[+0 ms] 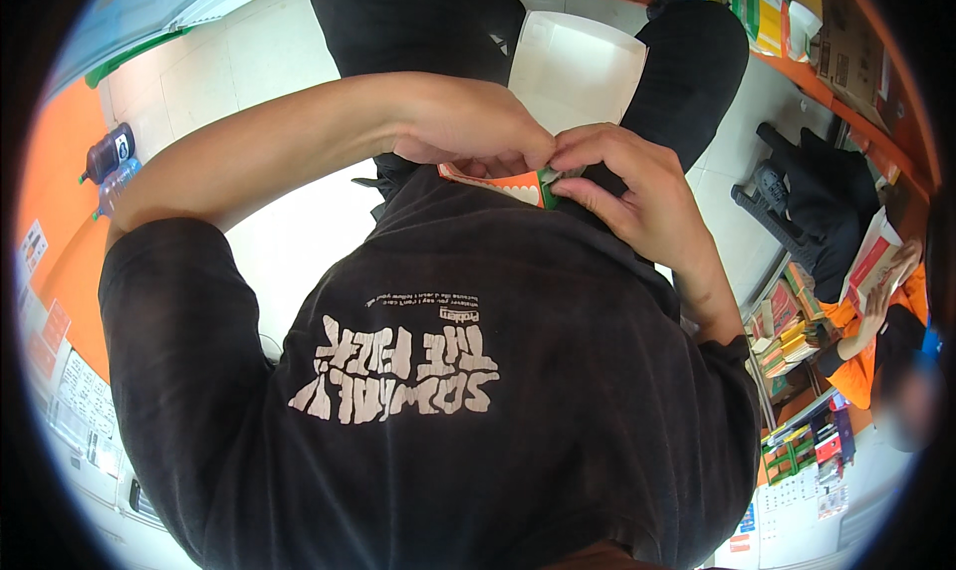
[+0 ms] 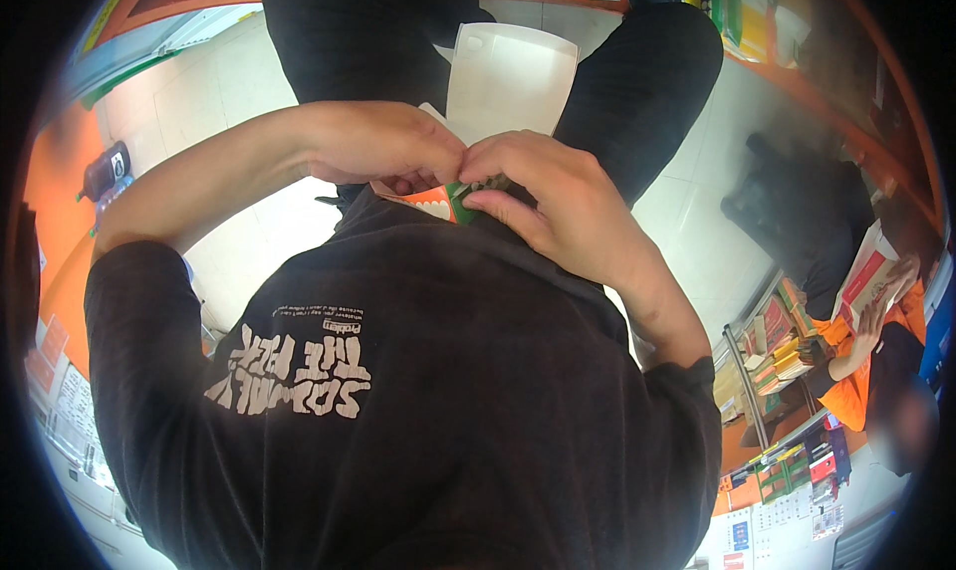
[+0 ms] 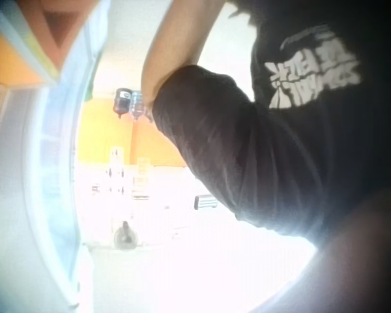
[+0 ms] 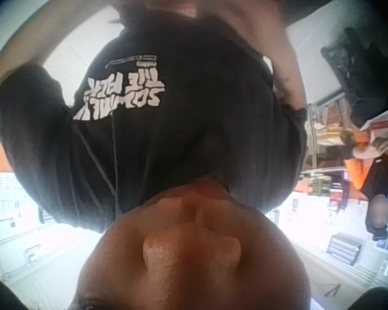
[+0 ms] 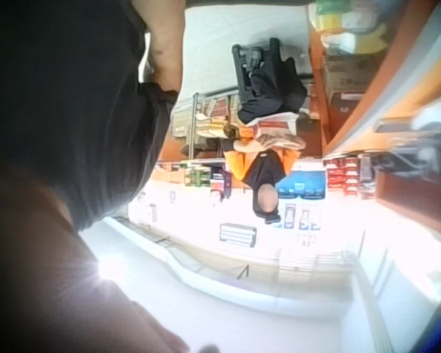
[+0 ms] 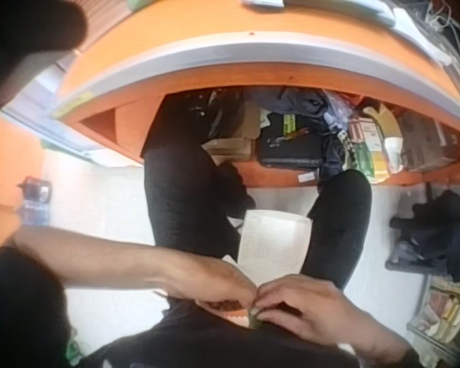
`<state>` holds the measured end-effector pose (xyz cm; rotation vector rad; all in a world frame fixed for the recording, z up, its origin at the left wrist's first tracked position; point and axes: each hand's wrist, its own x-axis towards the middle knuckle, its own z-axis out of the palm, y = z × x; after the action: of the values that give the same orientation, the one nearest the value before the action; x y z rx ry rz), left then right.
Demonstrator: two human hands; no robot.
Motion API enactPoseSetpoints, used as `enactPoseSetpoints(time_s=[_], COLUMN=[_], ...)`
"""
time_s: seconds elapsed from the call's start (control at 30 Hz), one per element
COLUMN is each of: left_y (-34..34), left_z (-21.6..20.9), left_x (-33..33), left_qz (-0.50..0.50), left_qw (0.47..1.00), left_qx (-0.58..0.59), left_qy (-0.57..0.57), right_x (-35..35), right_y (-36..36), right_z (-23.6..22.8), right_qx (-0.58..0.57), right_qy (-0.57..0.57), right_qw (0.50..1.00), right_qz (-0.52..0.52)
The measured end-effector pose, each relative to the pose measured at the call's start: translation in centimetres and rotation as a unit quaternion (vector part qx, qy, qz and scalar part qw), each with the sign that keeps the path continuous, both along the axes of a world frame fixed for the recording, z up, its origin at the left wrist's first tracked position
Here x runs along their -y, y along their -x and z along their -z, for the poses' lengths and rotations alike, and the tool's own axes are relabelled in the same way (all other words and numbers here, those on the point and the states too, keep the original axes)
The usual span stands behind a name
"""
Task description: The person sits on the floor and repeatedly inserts small white paper sheets into green and orange paper wrappers. They fold the wrappers around the sheets and place the finished packs onto a stack on the orange desk. The process is repeated continuously throughout the clip.
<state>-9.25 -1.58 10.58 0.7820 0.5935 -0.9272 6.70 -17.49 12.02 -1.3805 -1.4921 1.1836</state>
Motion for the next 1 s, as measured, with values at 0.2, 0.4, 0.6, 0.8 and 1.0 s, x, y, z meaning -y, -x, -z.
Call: enactPoseSetpoints(time_s=[0.2, 0.4, 0.6, 0.8, 1.0], left_y=[0.1, -0.6, -0.4, -2.3, -5.3], left_z=[0.2, -2.4, -4.4, -2.3, 4.3], left_x=[0.3, -1.8, -2.7, -3.8, -1.6], left_qz=[-0.008, 0.137, 0.114, -0.106, -0.383], left_qw=[0.999, 0.945, 0.923, 0.536, 0.686], left_qx=[0.032, 0.165, 0.262, 0.42, 0.283], left_qy=[-0.02, -0.246, -0.259, -0.725, -0.549], right_x=[-0.3, -0.7, -0.6, -3.9, -9.9], right_y=[-0.8, -0.9, -0.1, -2.2, -1.3], right_z=[-0.4, -1.1, -0.9, 2.3, 5.1], right_qx=[-0.038, -0.041, -0.029, -0.102, -0.256], right_qy=[0.089, 0.085, 0.085, 0.156, -0.009], right_qw=[0.995, 0.995, 0.996, 0.956, 0.917], right_qz=[-0.017, -0.015, 0.016, 0.226, 0.307])
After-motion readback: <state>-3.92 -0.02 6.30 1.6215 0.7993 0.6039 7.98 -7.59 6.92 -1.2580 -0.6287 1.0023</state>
